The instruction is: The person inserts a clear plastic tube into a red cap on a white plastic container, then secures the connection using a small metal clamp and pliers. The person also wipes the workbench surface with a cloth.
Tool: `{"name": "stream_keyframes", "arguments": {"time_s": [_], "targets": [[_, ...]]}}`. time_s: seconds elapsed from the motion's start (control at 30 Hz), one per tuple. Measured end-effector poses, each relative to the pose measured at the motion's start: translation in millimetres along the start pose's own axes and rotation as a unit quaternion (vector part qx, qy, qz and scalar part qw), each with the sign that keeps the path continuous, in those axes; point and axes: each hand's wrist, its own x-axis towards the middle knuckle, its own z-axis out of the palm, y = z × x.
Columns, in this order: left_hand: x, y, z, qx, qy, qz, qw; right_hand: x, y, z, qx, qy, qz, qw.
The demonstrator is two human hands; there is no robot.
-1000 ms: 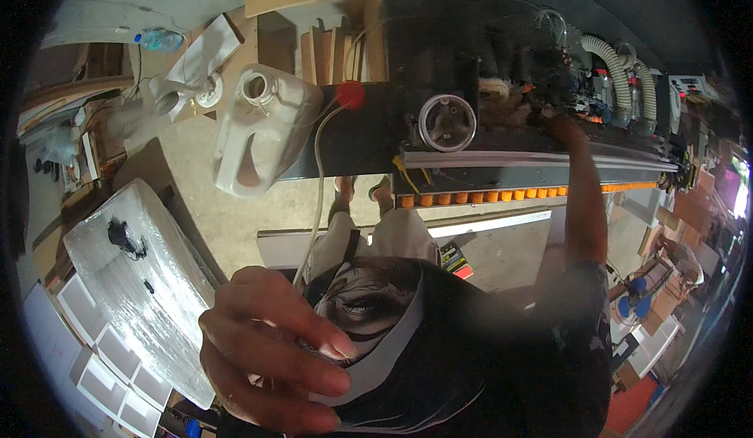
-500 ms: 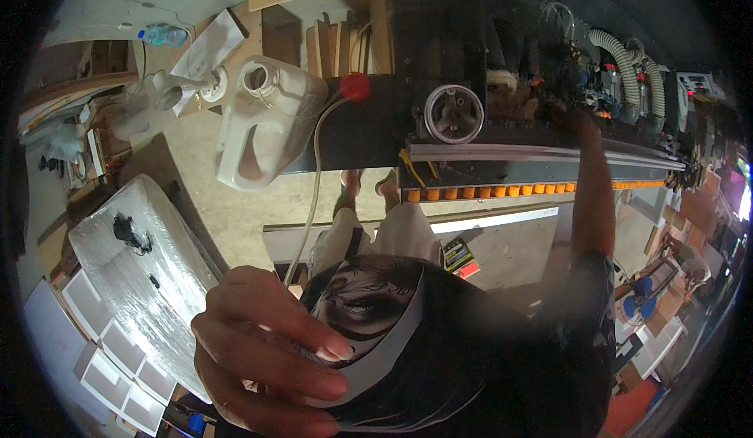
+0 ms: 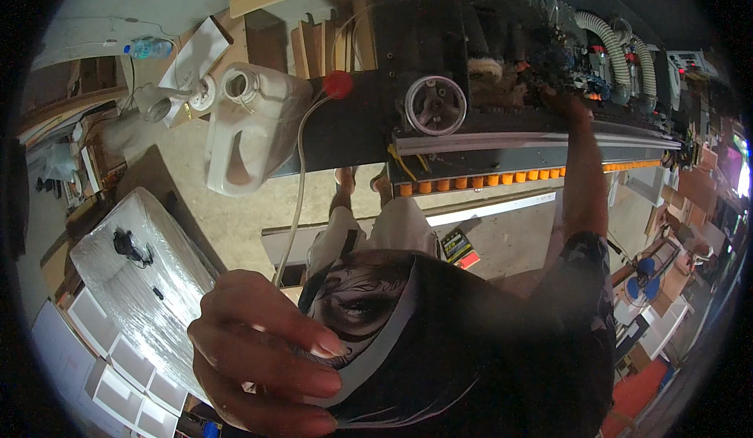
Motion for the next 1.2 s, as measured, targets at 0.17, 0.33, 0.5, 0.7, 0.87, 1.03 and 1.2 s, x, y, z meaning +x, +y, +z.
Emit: {"name": "stream_keyframes", "arguments": {"time_s": [0.17,0.33,0.5,0.7,0.87,1.03,1.2], "targets": [[5.1,-4.6,6.9,0.004,0.003,-0.015,1.000,11.3,13.7,43.6,-0.022,0.047,-0.128,0.990],[-8.2,2.9,-22.5,-0.034,0.020,0.014,0.999,8.2,76.7,50.2,-0.073,0.054,-0.078,0.993],[6.9,-5.8,-0.8,-0.010,0.006,-0.014,1.000,-2.6,26.7,15.4,0.078,-0.046,-0.130,0.987],[1.5,-3.9,-10.5,-0.005,0.015,0.001,1.000,-8.3,8.3,-17.4,-0.008,-0.140,0.065,0.988],[7.8,-10.8,1.0,-0.006,0.020,-0.014,1.000,-4.9,-4.5,-13.1,0.054,-0.025,-0.027,0.998],[12.0,-7.2,-9.3,-0.028,-0.022,-0.026,0.999,-5.0,32.2,12.9,0.001,-0.033,-0.057,0.998],[14.8,-11.2,6.0,0.004,-0.002,-0.003,1.000,-12.3,10.9,8.6,-0.057,0.004,-0.098,0.994]]}}
